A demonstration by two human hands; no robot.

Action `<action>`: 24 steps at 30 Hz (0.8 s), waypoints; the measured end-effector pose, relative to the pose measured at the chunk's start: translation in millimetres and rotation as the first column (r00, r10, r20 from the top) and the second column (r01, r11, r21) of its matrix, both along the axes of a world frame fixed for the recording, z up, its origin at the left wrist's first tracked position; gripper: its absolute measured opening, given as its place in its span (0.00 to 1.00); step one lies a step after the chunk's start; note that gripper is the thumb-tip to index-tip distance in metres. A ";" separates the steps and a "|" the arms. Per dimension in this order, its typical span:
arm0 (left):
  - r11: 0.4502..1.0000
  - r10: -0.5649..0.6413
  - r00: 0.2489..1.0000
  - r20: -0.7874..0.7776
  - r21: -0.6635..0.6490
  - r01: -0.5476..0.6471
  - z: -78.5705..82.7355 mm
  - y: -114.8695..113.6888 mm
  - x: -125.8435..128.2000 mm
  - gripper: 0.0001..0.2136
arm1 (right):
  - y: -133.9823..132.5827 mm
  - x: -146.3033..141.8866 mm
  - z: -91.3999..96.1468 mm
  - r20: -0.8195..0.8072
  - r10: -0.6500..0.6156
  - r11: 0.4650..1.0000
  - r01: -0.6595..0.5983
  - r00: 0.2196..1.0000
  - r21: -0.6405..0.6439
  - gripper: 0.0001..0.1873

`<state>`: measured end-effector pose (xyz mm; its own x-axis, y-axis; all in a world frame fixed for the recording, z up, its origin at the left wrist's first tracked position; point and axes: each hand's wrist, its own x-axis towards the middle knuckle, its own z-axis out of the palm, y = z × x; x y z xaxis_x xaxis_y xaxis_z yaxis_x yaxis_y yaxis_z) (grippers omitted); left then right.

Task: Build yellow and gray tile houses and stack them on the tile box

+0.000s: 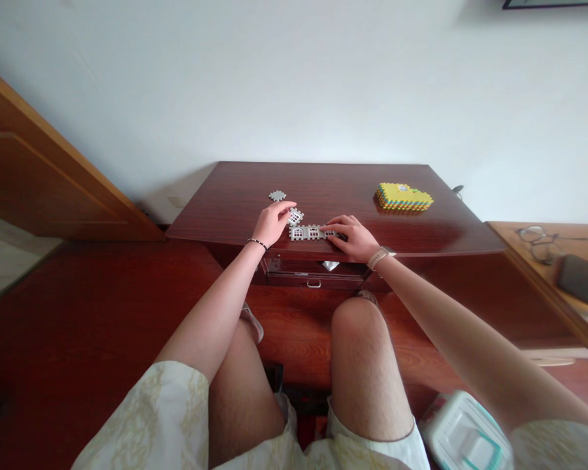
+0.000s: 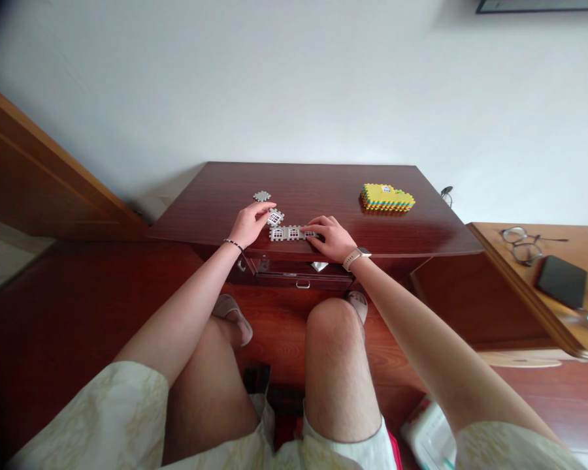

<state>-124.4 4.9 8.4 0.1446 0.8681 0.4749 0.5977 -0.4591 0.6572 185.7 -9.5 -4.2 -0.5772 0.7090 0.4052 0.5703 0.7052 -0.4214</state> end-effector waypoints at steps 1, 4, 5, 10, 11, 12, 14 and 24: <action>1.000 0.002 1.000 0.026 -0.005 -0.002 -0.3 0.6 0.0 0.16 | -0.1 -0.1 -0.1 0.000 -0.002 1.000 0.002 1.000 0.004 0.21; 1.000 0.002 0.997 0.083 -0.012 -0.001 -0.1 1.8 0.4 0.15 | -0.1 -0.5 -0.6 -0.001 -0.005 1.000 0.005 1.000 0.016 0.21; 1.000 -0.002 0.996 0.094 -0.011 0.003 0.4 1.8 0.5 0.14 | -0.1 -0.6 -0.8 -0.002 -0.004 1.000 0.004 1.000 0.017 0.21; 0.998 -0.041 0.991 0.128 -0.037 0.046 3.3 -0.8 0.9 0.11 | 0.1 -0.7 -2.0 -0.006 -0.007 1.000 0.008 1.000 0.011 0.21; 0.998 -0.048 0.990 0.131 -0.042 0.054 3.4 -1.4 1.0 0.11 | 0.0 -0.8 -2.1 -0.008 -0.009 1.000 0.009 1.000 0.012 0.21; 0.997 -0.055 0.990 0.133 -0.047 0.061 3.2 -1.8 1.1 0.11 | -0.1 -0.8 -2.2 -0.010 -0.010 1.000 0.010 1.000 0.014 0.21; 0.995 -0.071 0.988 0.134 -0.053 0.079 2.0 -1.9 1.5 0.12 | -0.3 -0.9 -2.3 -0.013 -0.011 1.000 0.011 1.000 0.013 0.21; 0.996 -0.081 0.995 0.063 -0.031 0.083 -0.6 -2.4 5.5 0.16 | 0.4 -1.1 -1.8 -0.004 -0.008 1.000 0.008 1.000 0.005 0.21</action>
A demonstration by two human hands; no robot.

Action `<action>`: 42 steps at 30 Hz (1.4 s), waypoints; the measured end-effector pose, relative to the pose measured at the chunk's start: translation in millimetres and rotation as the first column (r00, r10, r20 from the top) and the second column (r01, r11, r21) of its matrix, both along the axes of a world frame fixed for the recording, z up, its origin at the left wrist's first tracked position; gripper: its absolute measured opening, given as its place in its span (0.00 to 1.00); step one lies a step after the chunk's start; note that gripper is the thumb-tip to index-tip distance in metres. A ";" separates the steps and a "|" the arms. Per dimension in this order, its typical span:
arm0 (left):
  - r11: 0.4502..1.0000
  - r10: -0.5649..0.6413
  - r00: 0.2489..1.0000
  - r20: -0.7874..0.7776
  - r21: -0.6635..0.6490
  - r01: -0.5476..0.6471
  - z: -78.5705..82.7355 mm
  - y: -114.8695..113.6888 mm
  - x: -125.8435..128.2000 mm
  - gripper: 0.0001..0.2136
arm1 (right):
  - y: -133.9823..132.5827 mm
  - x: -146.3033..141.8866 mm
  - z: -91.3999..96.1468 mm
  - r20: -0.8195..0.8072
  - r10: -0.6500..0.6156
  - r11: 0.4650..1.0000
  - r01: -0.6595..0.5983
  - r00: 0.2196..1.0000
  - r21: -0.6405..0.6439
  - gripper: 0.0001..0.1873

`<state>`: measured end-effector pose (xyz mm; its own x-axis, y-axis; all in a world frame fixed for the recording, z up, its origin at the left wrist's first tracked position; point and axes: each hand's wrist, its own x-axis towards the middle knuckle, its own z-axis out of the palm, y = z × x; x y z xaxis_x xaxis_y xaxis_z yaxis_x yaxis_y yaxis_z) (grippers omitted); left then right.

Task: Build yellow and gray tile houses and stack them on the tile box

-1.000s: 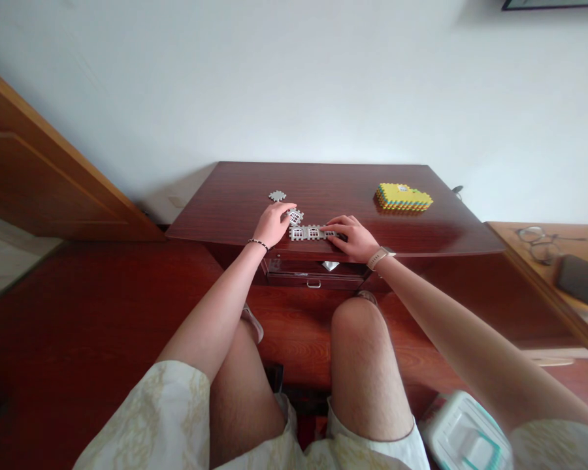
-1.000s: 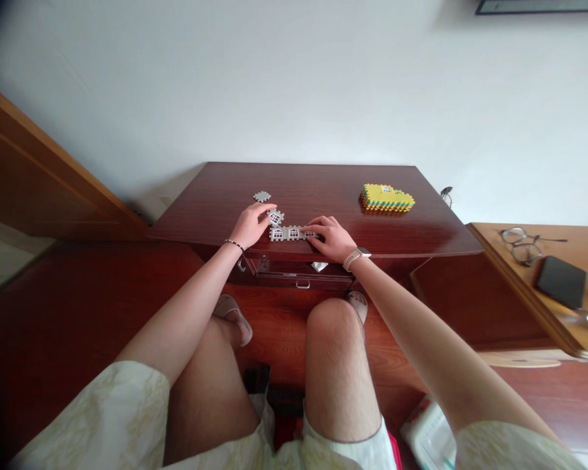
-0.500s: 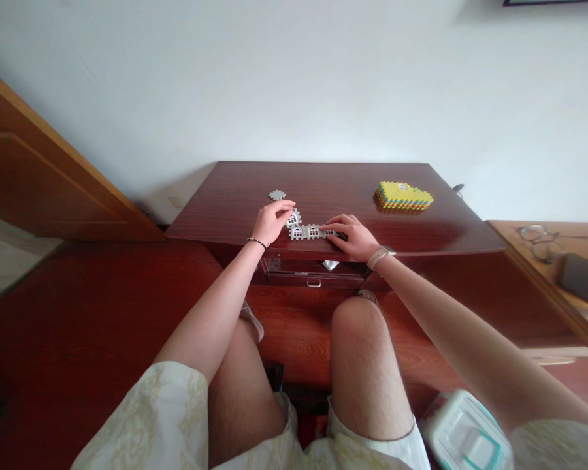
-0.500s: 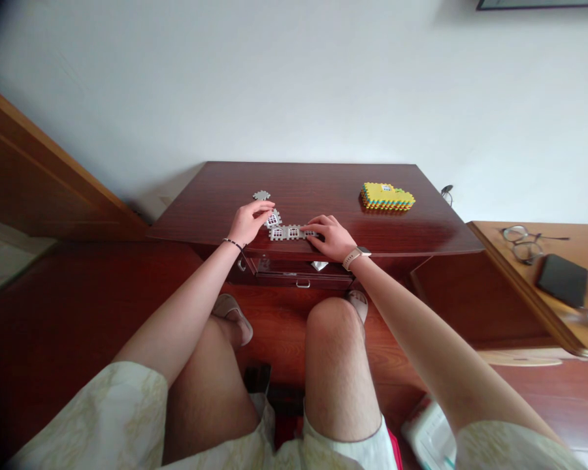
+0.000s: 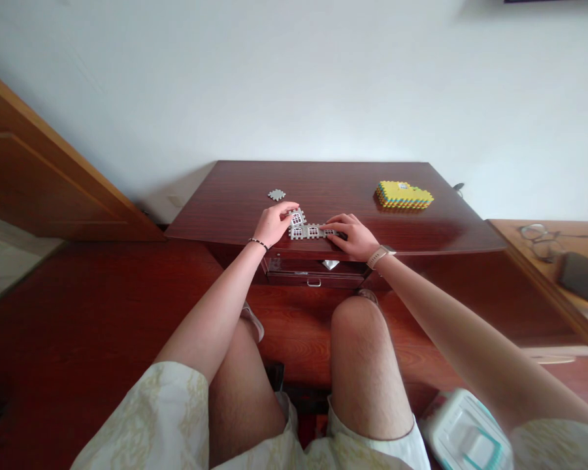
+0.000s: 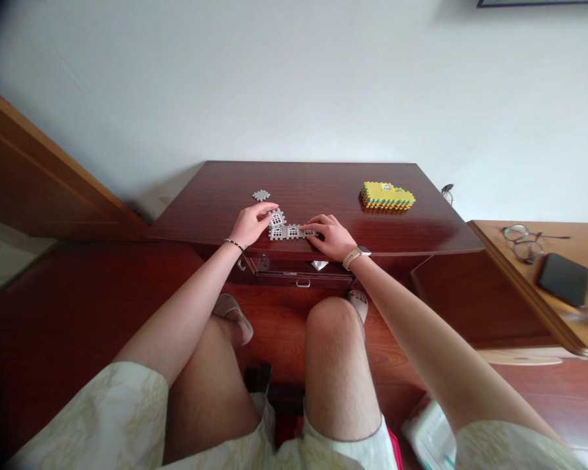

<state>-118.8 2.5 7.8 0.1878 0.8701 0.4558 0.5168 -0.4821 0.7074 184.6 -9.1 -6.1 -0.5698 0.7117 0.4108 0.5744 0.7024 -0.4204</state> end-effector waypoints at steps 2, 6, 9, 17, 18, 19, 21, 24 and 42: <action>1.000 0.003 0.998 -0.062 0.019 -0.002 1.2 -2.3 1.1 0.16 | -0.3 -0.2 0.9 0.002 0.002 1.000 -0.002 1.000 0.000 0.20; 0.998 -0.039 0.991 -0.126 0.047 0.046 3.3 -5.4 3.6 0.16 | -1.0 -0.8 2.1 -0.008 0.002 1.000 -0.002 1.000 0.002 0.20; 0.996 0.000 0.994 -0.108 0.089 0.010 4.3 -4.2 4.1 0.17 | -1.1 -1.1 1.9 -0.016 0.002 1.000 -0.002 1.000 0.003 0.20; 0.987 0.075 0.996 -0.044 0.144 -0.068 3.8 -0.2 1.1 0.14 | -0.7 -1.3 1.0 -0.003 0.003 1.000 -0.003 1.000 0.028 0.20; 0.988 0.067 0.997 -0.038 0.143 -0.061 3.4 -0.2 1.4 0.14 | -0.7 -1.4 1.1 -0.004 0.003 1.000 -0.003 1.000 0.029 0.19; 0.989 0.060 0.998 -0.028 0.138 -0.055 2.9 -0.2 1.9 0.14 | -0.7 -1.5 1.2 -0.004 0.004 1.000 -0.004 1.000 0.028 0.19; 0.992 0.041 0.999 -0.003 0.121 -0.040 1.8 0.5 2.9 0.14 | -0.7 -1.7 1.5 -0.004 0.005 1.000 -0.005 1.000 0.021 0.19; 0.995 0.012 1.000 0.023 0.100 -0.014 0.2 2.1 3.7 0.14 | -0.8 -1.9 1.7 -0.004 0.010 1.000 -0.010 1.000 0.018 0.19; 0.997 -0.036 0.999 0.037 0.069 0.033 2.8 1.3 3.3 0.12 | -2.3 -2.2 3.3 0.004 0.005 1.000 -0.005 1.000 0.029 0.19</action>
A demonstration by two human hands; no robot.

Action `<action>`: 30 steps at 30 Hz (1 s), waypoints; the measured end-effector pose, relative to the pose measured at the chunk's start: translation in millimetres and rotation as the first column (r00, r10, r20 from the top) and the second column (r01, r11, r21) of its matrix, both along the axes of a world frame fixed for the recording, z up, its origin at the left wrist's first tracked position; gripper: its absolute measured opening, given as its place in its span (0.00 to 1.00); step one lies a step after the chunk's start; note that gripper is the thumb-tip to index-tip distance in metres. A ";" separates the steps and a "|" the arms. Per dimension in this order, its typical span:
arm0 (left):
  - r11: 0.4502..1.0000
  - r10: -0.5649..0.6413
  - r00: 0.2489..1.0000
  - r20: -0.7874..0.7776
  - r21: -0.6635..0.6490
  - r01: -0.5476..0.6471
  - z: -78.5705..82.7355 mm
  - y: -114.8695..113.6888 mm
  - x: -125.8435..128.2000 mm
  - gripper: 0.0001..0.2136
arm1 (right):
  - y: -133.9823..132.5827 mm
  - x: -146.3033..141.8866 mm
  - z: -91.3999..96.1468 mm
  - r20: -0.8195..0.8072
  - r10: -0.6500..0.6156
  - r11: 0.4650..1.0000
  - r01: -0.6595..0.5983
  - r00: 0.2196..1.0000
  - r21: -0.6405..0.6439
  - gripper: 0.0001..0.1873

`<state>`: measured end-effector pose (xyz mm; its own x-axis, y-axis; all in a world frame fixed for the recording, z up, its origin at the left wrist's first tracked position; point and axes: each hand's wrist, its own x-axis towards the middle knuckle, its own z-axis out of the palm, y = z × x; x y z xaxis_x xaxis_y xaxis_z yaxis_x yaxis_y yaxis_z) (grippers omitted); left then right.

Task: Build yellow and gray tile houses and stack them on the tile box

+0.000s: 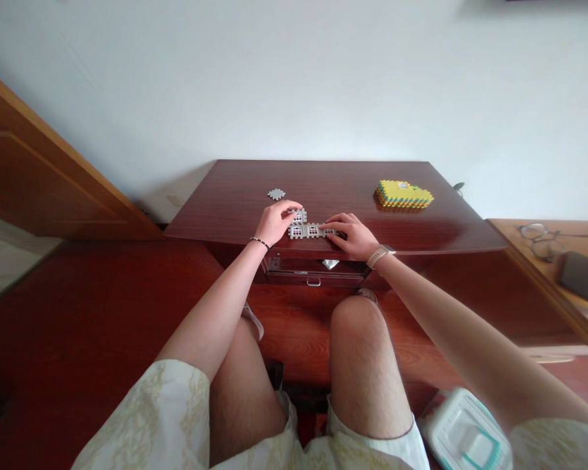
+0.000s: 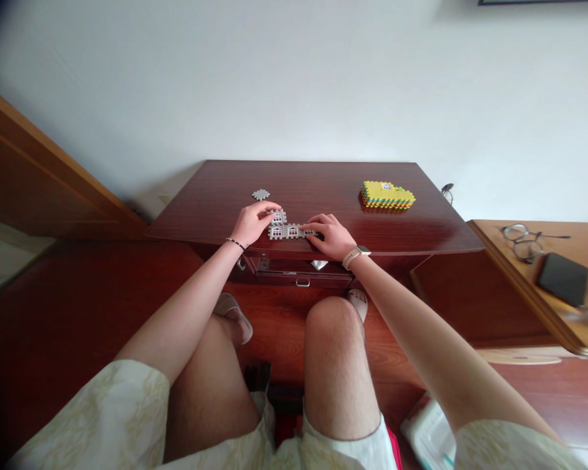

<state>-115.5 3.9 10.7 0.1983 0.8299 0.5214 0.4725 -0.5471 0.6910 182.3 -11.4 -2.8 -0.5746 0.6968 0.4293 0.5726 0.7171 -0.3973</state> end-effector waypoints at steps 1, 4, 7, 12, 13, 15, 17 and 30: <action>1.000 -0.007 1.000 -0.016 0.003 0.007 0.5 -0.7 0.2 0.11 | 0.0 0.1 0.0 0.000 -0.001 1.000 0.001 1.000 -0.001 0.19; 1.000 -0.021 0.999 -0.049 0.012 0.022 1.1 -2.5 0.3 0.11 | 0.0 0.2 0.2 0.001 -0.004 1.000 0.004 1.000 -0.001 0.19; 1.000 -0.021 0.998 -0.063 0.020 0.023 0.7 -2.5 -0.4 0.12 | -0.3 0.0 0.3 0.000 -0.003 1.000 0.003 1.000 0.002 0.19; 0.999 -0.015 0.997 -0.079 0.028 0.017 -0.8 -0.8 -2.4 0.12 | -0.6 -0.3 -0.2 -0.006 -0.009 1.000 0.009 1.000 -0.010 0.20; 1.000 -0.012 0.997 -0.078 0.027 0.014 -1.1 -0.7 -2.5 0.12 | -0.6 -0.3 -0.3 -0.007 -0.011 1.000 0.010 1.000 -0.011 0.20; 1.000 -0.007 0.998 -0.070 0.024 0.008 -1.6 -0.7 -2.6 0.12 | -0.5 -0.3 -0.5 -0.006 -0.013 1.000 0.013 1.000 -0.014 0.20; 1.000 -0.001 0.998 -0.062 0.024 0.003 -2.1 -1.0 -2.6 0.12 | -0.6 -0.4 -0.4 -0.004 -0.015 1.000 0.015 1.000 -0.016 0.20; 1.000 0.019 0.996 -0.092 0.000 -0.020 -2.8 -2.2 -3.1 0.10 | -2.7 -2.5 2.9 -0.006 -0.010 1.000 0.010 1.000 -0.027 0.20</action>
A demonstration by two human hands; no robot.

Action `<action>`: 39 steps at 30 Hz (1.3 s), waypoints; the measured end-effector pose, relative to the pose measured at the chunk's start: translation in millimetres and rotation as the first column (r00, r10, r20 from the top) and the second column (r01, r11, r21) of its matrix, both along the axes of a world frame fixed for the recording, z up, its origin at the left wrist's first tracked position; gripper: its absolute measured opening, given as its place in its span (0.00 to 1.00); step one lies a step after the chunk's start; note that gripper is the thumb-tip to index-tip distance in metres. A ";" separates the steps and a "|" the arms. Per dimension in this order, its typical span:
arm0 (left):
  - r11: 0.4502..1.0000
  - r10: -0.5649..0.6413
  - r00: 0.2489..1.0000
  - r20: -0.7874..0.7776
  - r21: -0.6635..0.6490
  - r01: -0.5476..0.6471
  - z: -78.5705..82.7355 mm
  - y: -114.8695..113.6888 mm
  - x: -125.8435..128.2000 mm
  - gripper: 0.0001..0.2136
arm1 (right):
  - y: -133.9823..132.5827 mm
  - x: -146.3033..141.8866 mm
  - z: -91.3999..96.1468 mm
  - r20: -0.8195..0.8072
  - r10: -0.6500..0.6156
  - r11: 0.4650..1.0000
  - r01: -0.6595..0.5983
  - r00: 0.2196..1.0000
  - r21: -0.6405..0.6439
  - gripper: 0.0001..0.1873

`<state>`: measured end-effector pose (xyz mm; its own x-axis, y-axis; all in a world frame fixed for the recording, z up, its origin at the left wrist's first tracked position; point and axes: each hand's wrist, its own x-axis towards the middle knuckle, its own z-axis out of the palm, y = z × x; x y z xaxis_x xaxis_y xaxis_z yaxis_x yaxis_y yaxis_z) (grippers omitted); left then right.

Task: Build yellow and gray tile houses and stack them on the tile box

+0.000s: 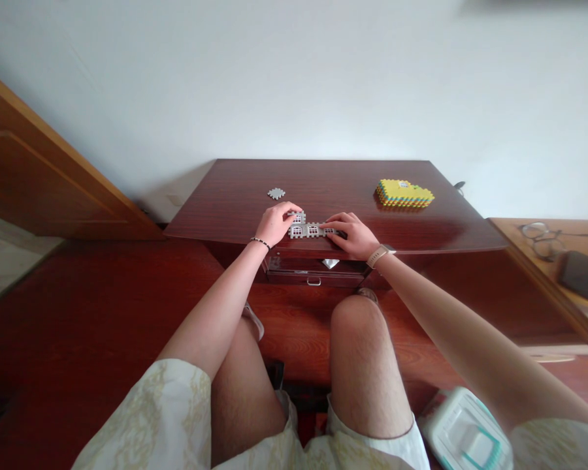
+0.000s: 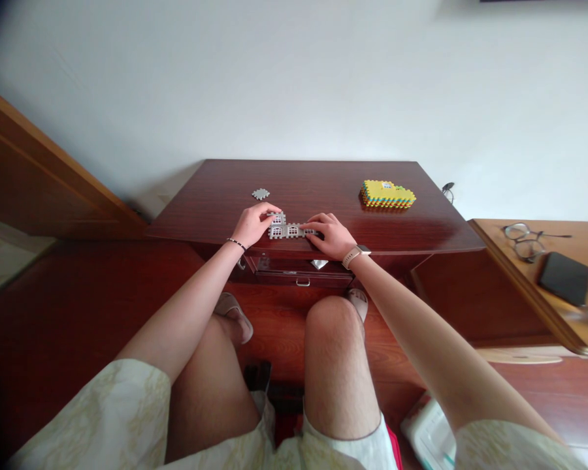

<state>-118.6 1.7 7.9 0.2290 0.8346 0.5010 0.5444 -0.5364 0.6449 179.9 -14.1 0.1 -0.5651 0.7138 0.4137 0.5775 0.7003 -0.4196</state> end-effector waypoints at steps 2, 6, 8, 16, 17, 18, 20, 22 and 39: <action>1.000 0.003 1.000 0.006 -0.014 -0.003 -0.3 0.1 0.3 0.09 | 0.1 -0.1 -0.3 -0.002 0.000 1.000 0.000 1.000 -0.001 0.20; 1.000 0.007 1.000 -0.009 -0.025 -0.008 -1.8 0.4 0.1 0.11 | 0.3 0.0 -0.6 -0.003 0.004 1.000 -0.004 1.000 0.003 0.20; 1.000 0.009 0.999 -0.048 -0.012 -0.009 -3.1 0.4 -0.8 0.14 | 0.3 0.1 -0.5 -0.004 0.004 1.000 -0.004 1.000 0.005 0.20; 1.000 -0.004 0.963 -0.270 -0.001 0.004 -10.9 1.8 -7.5 0.30 | -0.1 0.2 -0.2 -0.004 0.006 1.000 -0.006 1.000 0.013 0.20; 1.000 -0.014 0.959 -0.284 -0.012 0.011 -12.2 2.3 -8.1 0.34 | -0.1 0.1 -0.1 -0.005 0.006 1.000 -0.006 1.000 0.012 0.20; 1.000 -0.025 0.955 -0.295 -0.023 0.019 -13.4 2.9 -8.7 0.37 | -0.1 0.1 0.1 -0.005 0.006 1.000 -0.006 1.000 0.011 0.20; 0.998 -0.048 0.948 -0.313 -0.047 0.035 -15.6 3.8 -9.8 0.42 | -0.1 0.0 0.6 -0.003 0.004 1.000 -0.004 1.000 0.005 0.20; 0.997 -0.065 0.944 -0.323 -0.070 0.045 -17.3 4.5 -10.9 0.45 | -0.1 0.1 1.1 0.001 0.004 1.000 -0.004 1.000 -0.001 0.20; 0.996 -0.075 0.941 -0.331 -0.071 0.054 -14.4 3.5 -10.4 0.32 | 0.8 0.4 -1.8 -0.003 -0.005 1.000 0.006 1.000 0.011 0.20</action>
<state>-129.1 5.1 -6.6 0.4287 0.8384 0.3365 0.6990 -0.5438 0.4645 180.3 -13.3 -1.7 -0.5597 0.7121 0.4238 0.5799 0.7019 -0.4135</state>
